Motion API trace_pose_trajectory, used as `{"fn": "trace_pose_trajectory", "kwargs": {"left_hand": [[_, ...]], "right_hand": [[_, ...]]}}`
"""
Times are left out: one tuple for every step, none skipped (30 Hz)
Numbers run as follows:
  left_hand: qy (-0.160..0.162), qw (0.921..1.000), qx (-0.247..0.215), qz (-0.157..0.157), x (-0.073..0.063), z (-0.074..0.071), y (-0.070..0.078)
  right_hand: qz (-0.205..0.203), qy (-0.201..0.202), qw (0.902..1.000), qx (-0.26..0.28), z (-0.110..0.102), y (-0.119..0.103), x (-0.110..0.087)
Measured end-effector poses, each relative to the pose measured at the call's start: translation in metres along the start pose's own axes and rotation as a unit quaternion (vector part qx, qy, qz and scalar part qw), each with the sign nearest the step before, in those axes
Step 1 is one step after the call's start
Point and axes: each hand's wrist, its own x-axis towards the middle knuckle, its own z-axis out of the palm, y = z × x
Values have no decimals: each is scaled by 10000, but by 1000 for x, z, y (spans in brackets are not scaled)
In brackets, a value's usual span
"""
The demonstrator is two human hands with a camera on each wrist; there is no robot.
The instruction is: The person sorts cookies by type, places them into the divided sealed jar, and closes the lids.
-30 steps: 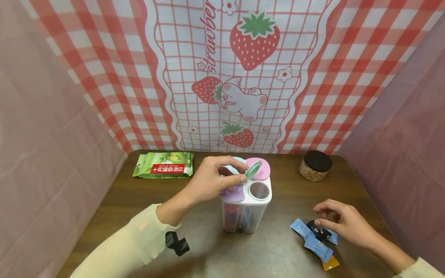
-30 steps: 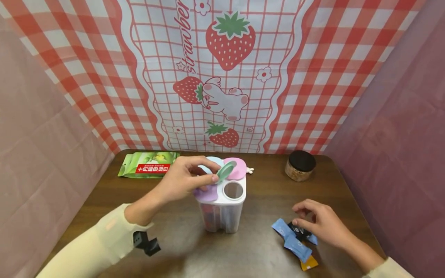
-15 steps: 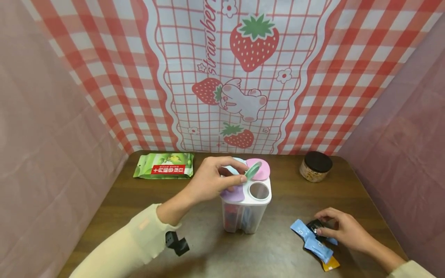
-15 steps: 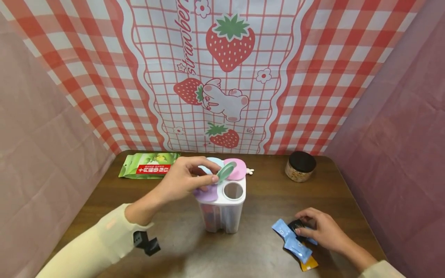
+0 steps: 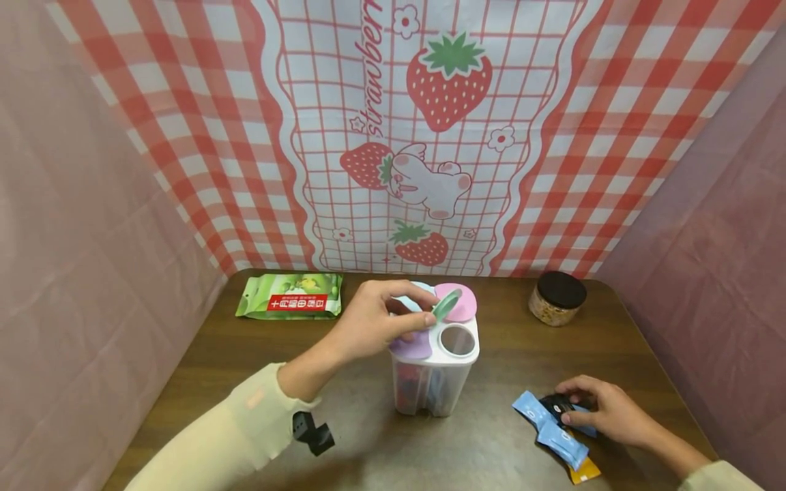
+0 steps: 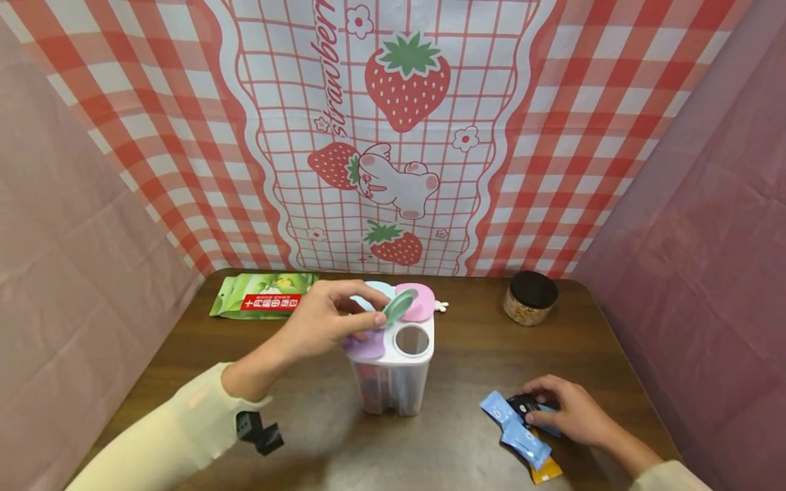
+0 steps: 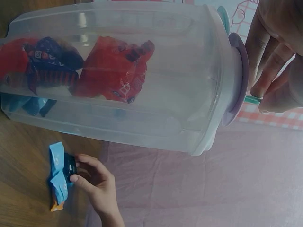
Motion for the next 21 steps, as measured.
{"fn": "trace_pose_trajectory", "kwargs": {"left_hand": [[0, 10000, 0, 0, 0, 0, 0], [-1, 10000, -2, 2, 0, 0, 0], [0, 10000, -3, 1, 0, 0, 0], [0, 10000, -9, -3, 0, 0, 0], [-5, 10000, -16, -5, 0, 0, 0], [-10, 10000, -24, -7, 0, 0, 0], [-14, 10000, -34, -10, 0, 0, 0], [-17, 10000, -43, -14, 0, 0, 0], [-21, 10000, -52, -17, 0, 0, 0], [-28, 10000, -59, -19, 0, 0, 0], [-37, 10000, -65, -17, 0, 0, -1], [-41, 10000, -68, -16, 0, 0, -1], [-43, 10000, -69, -14, 0, 0, -1], [-49, 10000, -69, -8, 0, 0, -1], [-55, 10000, -66, 1, 0, 0, -1], [-58, 10000, -61, 10, 0, 0, -1], [-58, 10000, -59, 19, 0, 0, 0], [-56, 10000, -55, 26, 0, 0, 0], [-54, 10000, -55, 35, 0, 0, 0], [-52, 10000, -56, 41, 0, 0, 0], [-48, 10000, -59, 43, 0, 0, 1]], "right_hand": [[-25, 13, 10000, -8, 1, 1, 0], [-65, 36, 9999, -72, 2, 2, 0], [-124, 72, 9998, -157, 3, 3, 1], [-159, 96, 9996, -226, 3, 4, 1], [-193, 118, 9993, -297, 4, 5, 1], [-223, 137, 9990, -364, 4, 5, 2], [-201, 143, 9990, -383, 5, 5, 2], [-198, 136, 9988, -422, 5, 5, 2], [-179, 115, 9989, -417, 5, 5, 2], [-159, 95, 9990, -404, 5, 5, 3], [-170, 101, 9990, -412, 6, 5, 3], [-183, 107, 9989, -419, 6, 5, 3], [-201, 120, 9988, -434, 6, 4, 4], [-244, 134, 9985, -463, 6, 4, 4], [-265, 175, 9983, -483, 6, 4, 4], [-269, 222, 9980, -524, 5, 3, 5], [-256, 257, 9979, -542, 5, 2, 6], [-211, 266, 9980, -527, 4, 2, 7], [-147, 274, 9983, -500, 4, 1, 8], [-78, 269, 9985, -471, 3, 0, 8], [9, 235, 9988, -423, 2, -1, 9]]}}
